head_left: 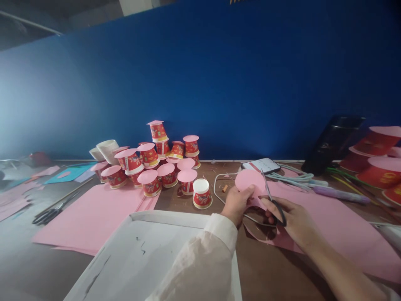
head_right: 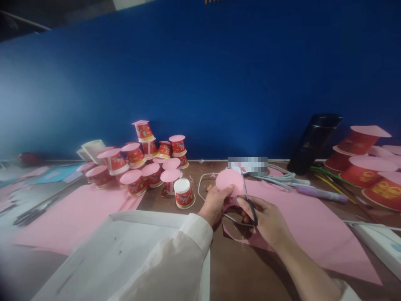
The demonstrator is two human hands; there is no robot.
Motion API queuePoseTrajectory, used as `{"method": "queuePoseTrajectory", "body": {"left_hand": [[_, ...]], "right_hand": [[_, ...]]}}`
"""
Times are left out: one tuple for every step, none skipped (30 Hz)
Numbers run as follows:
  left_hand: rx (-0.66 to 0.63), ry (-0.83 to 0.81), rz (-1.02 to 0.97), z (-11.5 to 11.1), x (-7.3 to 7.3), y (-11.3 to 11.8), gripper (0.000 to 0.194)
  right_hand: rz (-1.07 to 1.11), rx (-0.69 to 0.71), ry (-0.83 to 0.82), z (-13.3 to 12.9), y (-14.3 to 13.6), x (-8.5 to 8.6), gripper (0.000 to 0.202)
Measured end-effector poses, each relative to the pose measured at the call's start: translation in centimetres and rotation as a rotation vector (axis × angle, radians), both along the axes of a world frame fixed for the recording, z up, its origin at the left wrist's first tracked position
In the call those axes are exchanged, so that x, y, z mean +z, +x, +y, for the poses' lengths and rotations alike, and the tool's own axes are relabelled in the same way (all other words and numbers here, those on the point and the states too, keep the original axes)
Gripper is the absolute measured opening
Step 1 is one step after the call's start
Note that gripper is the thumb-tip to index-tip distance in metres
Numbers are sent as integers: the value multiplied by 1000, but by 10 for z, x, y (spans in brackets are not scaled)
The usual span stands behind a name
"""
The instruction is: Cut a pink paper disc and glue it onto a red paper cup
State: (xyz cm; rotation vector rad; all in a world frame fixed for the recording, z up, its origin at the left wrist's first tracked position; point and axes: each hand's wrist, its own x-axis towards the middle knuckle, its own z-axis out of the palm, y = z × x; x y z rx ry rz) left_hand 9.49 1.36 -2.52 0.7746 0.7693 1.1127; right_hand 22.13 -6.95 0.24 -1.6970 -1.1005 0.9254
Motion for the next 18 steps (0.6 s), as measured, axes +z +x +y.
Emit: {"method": "queuePoseTrajectory", "body": {"left_hand": [[-3,-1,-2,-1,1,0,43],[-5,-4,-2,-1,2,0,43],[-5,-8,-1,-1,2,0,43],[-7,-12,-1,-1,2,0,43],[-9,-17,-1,-1,1,0,44],[-14,-20,-6,-1,1,0,44],[-19,-22,-14,-1,1,0,46],[-23,-21,-24,-1,0,0,47],[-25,-20,-32,-1,0,0,48],[-26,-18,-37,-1,0,1,49],[-26,-18,-43,-1,0,1,49],[-27,-18,-47,-1,0,1,50],[-28,-20,-49,-1,0,1,49],[-29,-23,-49,-1,0,0,49],[-27,-28,-49,-2,1,0,48],[-25,-32,-46,-2,2,0,47],[-21,-36,-41,-2,3,0,46],[-19,-39,-37,-3,5,0,45]], "right_hand": [[-16,-11,11,-1,-2,2,37],[-24,-22,25,-2,-4,3,38],[-27,-32,40,-3,-6,5,38],[-27,-43,55,-4,-8,6,39],[-29,-52,68,-5,-10,7,40],[-33,-54,74,-6,-11,8,42],[-38,-52,78,-6,-12,8,43],[-41,-48,80,-7,-13,9,44],[-40,-45,80,-7,-13,9,45],[-30,-41,77,-7,-13,9,44],[-17,-38,73,-6,-12,9,44],[-5,-36,69,-6,-12,9,44],[0,-35,65,-6,-11,9,44],[0,-33,63,-6,-11,9,45],[-4,-31,63,-7,-11,9,45],[-9,-31,64,-7,-11,10,46],[-14,-31,66,-7,-11,10,47],[-17,-30,67,-7,-12,11,47]]}}
